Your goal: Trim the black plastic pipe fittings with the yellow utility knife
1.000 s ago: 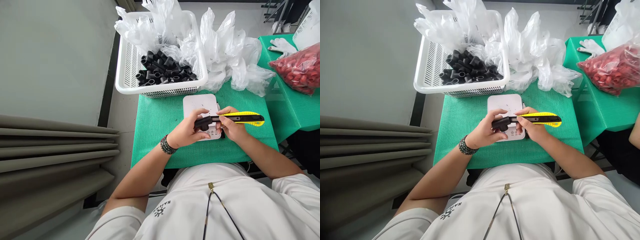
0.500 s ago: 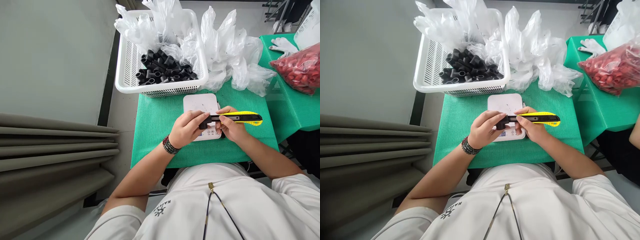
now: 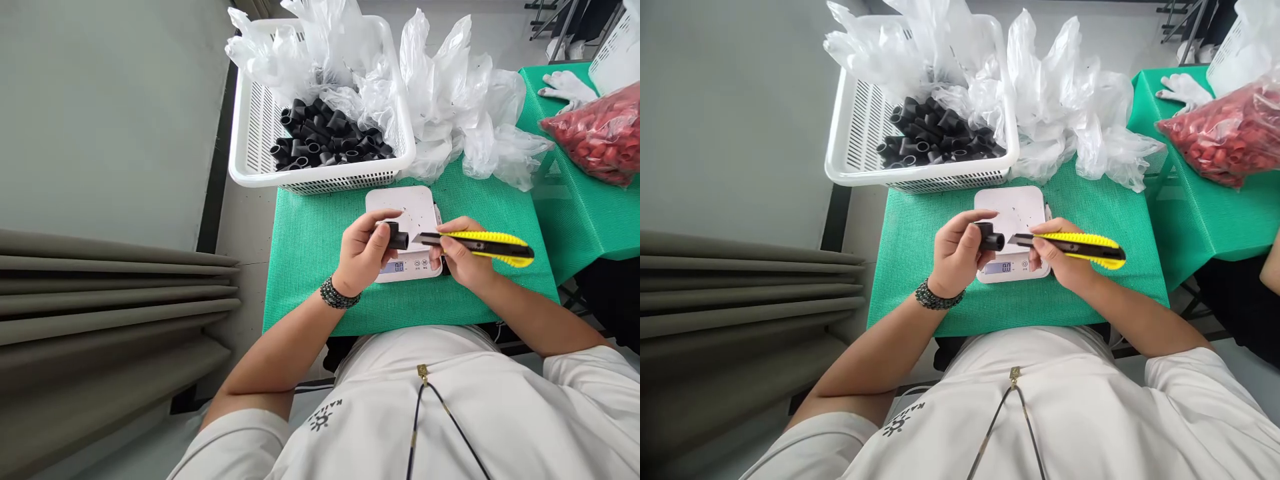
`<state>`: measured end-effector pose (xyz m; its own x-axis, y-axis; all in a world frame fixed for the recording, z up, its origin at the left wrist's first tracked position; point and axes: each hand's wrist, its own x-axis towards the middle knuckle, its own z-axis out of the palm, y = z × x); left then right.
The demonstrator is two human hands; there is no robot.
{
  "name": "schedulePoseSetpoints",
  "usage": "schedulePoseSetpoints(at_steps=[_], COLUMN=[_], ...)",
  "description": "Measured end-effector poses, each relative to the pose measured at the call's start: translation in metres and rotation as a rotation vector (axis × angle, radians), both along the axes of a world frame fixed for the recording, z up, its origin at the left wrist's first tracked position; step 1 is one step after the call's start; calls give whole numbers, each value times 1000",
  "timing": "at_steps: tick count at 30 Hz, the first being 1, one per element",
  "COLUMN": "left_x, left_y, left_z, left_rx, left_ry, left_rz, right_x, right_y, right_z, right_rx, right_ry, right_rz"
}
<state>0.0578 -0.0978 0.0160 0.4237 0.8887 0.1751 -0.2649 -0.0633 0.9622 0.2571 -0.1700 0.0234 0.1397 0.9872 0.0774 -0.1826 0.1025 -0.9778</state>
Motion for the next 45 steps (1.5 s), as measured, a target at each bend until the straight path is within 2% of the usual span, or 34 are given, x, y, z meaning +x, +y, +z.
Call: schedulePoseSetpoints(at_steps=[4,11,16,21,25,32,35,41,45], left_x=[0,2,1,1,0,-1,-3,-6,-5], left_y=[8,11,7,5,6,9,9,9,7], left_z=[-1,-7,-8,-11,-10,-13,-10,-6,-10], left_rx=[-15,108,116,83,134,312,295,152,196], left_ry=[-82,-13,73,37,52,251,236,167,166], left_rz=[62,48,-35,-128,-182,-102,-136,-266,-210], right_x=[6,7,8,9,7,8,10,12,11], right_y=[12,14,13,12,9,1,-1,-1,3], right_z=[-1,2,3,3,3,-1,-4,-6,-8], right_rx=[-53,-94,-73,-51,-27,55,74,56,100], right_ry=[119,181,147,118,110,-8,-48,-134,-108], right_rz=[-96,-63,-65,-54,-37,-18,0,-19,-11])
